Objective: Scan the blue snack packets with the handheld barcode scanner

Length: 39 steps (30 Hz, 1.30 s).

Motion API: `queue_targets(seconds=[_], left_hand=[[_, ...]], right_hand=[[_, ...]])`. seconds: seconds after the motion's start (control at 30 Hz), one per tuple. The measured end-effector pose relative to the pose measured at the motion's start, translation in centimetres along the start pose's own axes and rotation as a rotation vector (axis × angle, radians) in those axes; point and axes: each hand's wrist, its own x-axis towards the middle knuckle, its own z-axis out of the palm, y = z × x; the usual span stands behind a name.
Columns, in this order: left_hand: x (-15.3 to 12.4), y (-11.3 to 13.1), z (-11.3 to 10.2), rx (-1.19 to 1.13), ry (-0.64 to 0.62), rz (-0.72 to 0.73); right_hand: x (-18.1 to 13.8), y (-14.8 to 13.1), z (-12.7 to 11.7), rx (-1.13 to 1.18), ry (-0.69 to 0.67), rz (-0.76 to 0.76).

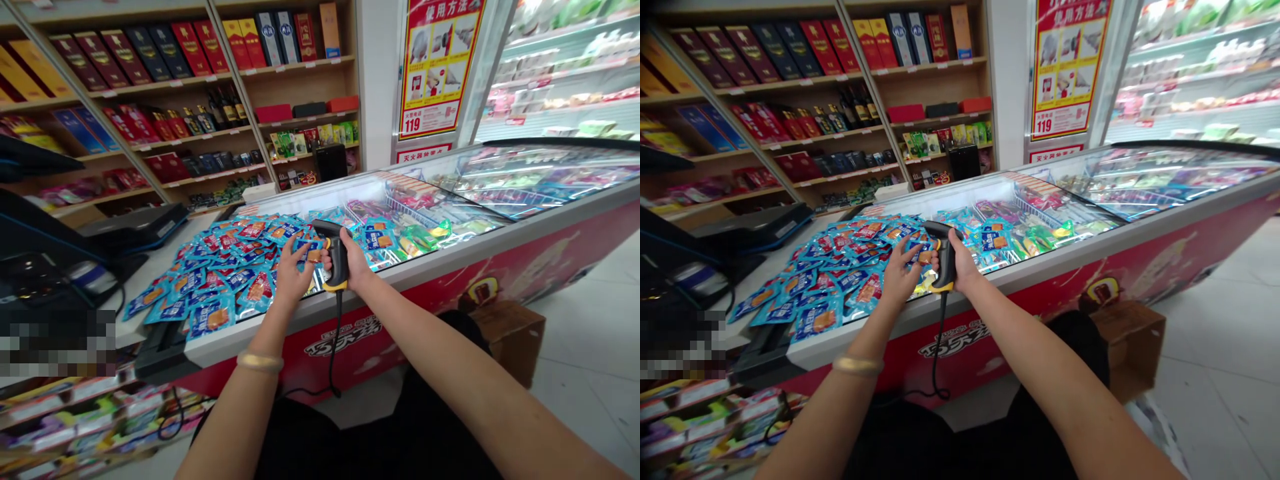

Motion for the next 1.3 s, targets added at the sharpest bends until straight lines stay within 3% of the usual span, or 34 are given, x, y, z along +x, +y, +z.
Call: queue_targets(seconds=[0.13, 0.23, 0.5, 0.7, 1.17, 1.3], left_hand=[[-0.1, 0.0, 0.4, 0.033, -0.096, 0.077], [-0.1, 0.2, 0.6, 0.047, -0.08, 0.051], [0.1, 1.3, -0.2, -0.044, 0.155, -0.376], [0.1, 1.6, -0.6, 0.065, 0.283, -0.332], [0.1, 1.6, -0.7, 0.097, 0.251, -0.383], [0.1, 1.8, -0.6, 0.149, 0.212, -0.283]], right_hand=[[-0.2, -0.4, 0.0, 0.093, 0.034, -0.027], [-0.3, -0.3, -0.1, 0.103, 0.023, -0.035], [-0.4, 0.3, -0.3, -0.036, -0.075, -0.037], [-0.4, 0.5, -0.5, -0.166, -0.144, 0.037], [-0.5, 0.5, 0.0, -0.17, -0.132, 0.068], [-0.4, 0.0, -0.2, -0.142, -0.103, 0.057]])
